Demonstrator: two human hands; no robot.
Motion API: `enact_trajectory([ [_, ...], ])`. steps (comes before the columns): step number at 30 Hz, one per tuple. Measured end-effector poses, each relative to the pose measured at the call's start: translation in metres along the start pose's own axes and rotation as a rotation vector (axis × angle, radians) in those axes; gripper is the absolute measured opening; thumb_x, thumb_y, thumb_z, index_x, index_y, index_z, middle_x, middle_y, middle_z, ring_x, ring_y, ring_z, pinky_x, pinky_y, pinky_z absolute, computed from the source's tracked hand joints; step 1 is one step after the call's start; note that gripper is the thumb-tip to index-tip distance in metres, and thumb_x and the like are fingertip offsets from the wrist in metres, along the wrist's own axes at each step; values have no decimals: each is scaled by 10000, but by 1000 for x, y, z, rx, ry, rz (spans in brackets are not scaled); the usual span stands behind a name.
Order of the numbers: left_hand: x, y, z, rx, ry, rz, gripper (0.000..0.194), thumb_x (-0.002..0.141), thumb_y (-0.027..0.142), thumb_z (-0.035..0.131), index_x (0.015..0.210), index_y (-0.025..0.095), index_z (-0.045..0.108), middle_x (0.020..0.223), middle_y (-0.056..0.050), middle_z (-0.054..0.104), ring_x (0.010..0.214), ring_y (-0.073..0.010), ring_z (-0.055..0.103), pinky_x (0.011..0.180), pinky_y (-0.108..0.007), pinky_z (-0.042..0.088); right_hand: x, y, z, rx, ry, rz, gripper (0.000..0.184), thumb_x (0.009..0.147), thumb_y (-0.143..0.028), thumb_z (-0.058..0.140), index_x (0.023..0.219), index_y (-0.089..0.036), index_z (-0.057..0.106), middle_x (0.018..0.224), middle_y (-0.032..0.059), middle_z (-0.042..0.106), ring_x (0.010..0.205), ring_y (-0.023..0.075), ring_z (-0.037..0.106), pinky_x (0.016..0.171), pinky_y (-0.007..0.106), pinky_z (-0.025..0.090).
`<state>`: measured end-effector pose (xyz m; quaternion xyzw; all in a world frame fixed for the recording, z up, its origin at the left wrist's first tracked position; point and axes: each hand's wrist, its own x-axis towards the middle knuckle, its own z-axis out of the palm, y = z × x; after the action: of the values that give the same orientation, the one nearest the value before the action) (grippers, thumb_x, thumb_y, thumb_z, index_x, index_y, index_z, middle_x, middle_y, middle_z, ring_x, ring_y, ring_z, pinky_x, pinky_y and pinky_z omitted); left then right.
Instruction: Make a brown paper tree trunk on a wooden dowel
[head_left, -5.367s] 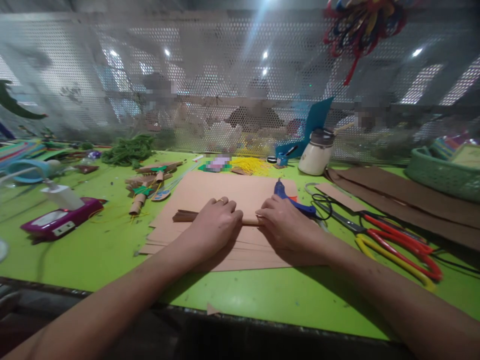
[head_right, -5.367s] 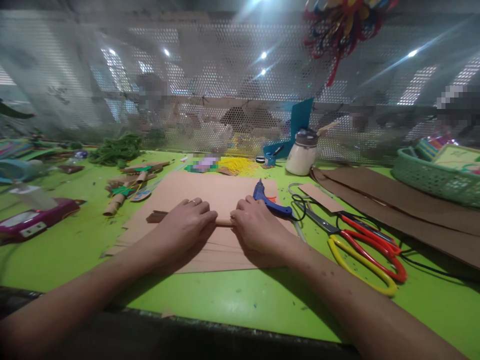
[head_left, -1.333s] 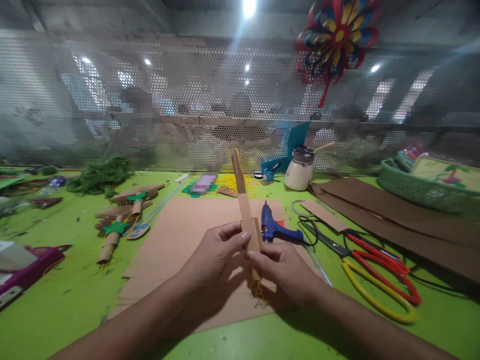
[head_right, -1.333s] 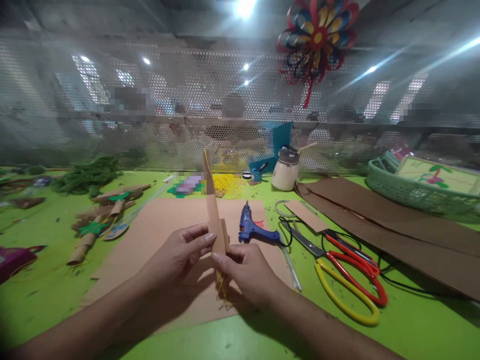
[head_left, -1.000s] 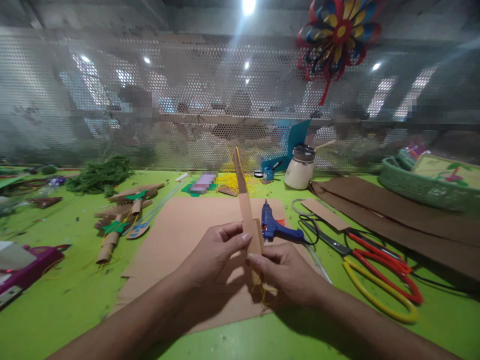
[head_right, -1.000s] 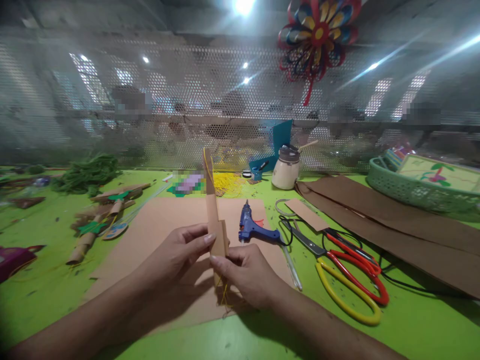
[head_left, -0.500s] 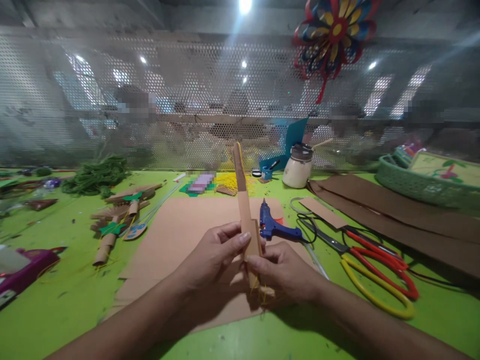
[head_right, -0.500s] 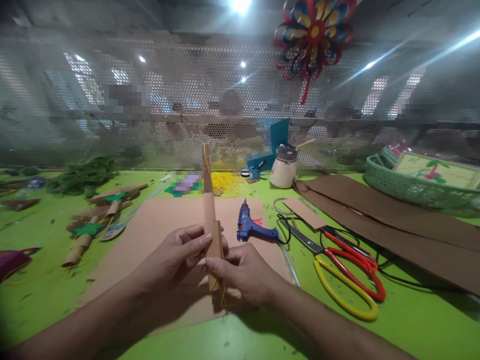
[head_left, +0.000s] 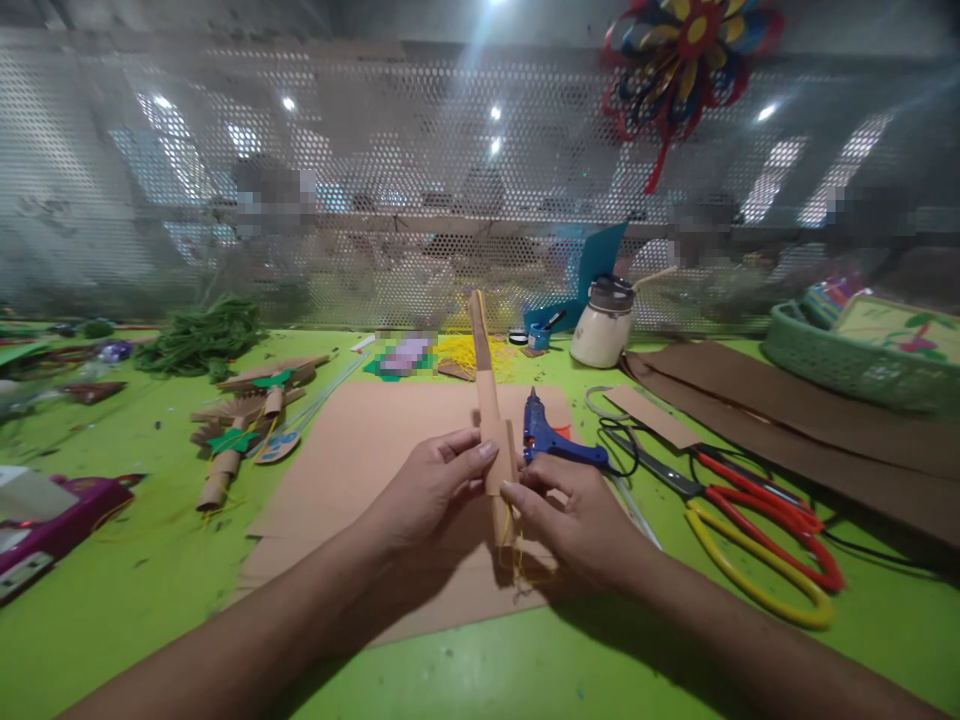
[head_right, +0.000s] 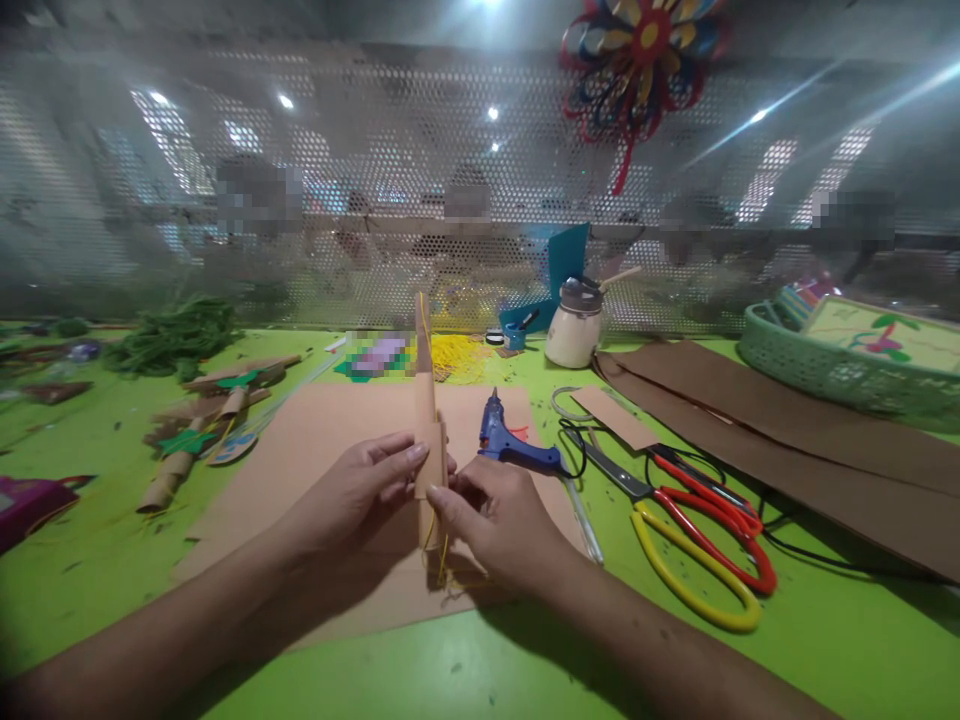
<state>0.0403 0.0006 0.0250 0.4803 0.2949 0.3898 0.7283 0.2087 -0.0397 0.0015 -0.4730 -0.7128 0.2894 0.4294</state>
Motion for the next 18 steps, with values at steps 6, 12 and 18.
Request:
enact_trajectory([
  [6, -1, 2, 0, 4, -51, -5, 275, 788, 310, 738, 1014, 155, 731, 959, -96, 750, 854, -200, 688, 776, -278, 516, -3, 1, 5, -26, 31, -33, 316, 900, -377, 564, 639, -208, 509, 615, -3, 513, 590, 140, 457, 565, 291, 345],
  [12, -4, 5, 2, 27, -85, 2, 218, 825, 286, 702, 996, 152, 727, 909, -81, 745, 804, -174, 682, 792, -273, 518, -4, 3, 5, -117, 76, -153, 236, 922, -338, 538, 738, -197, 583, 689, 27, 594, 644, 156, 521, 605, 297, 393],
  [18, -6, 6, 8, -55, -160, -21, 178, 812, 281, 708, 889, 122, 723, 849, -90, 728, 747, -164, 659, 729, -263, 527, -5, 8, 0, -394, 249, -516, 239, 931, -327, 543, 761, -185, 632, 676, 69, 626, 647, 184, 519, 599, 318, 377],
])
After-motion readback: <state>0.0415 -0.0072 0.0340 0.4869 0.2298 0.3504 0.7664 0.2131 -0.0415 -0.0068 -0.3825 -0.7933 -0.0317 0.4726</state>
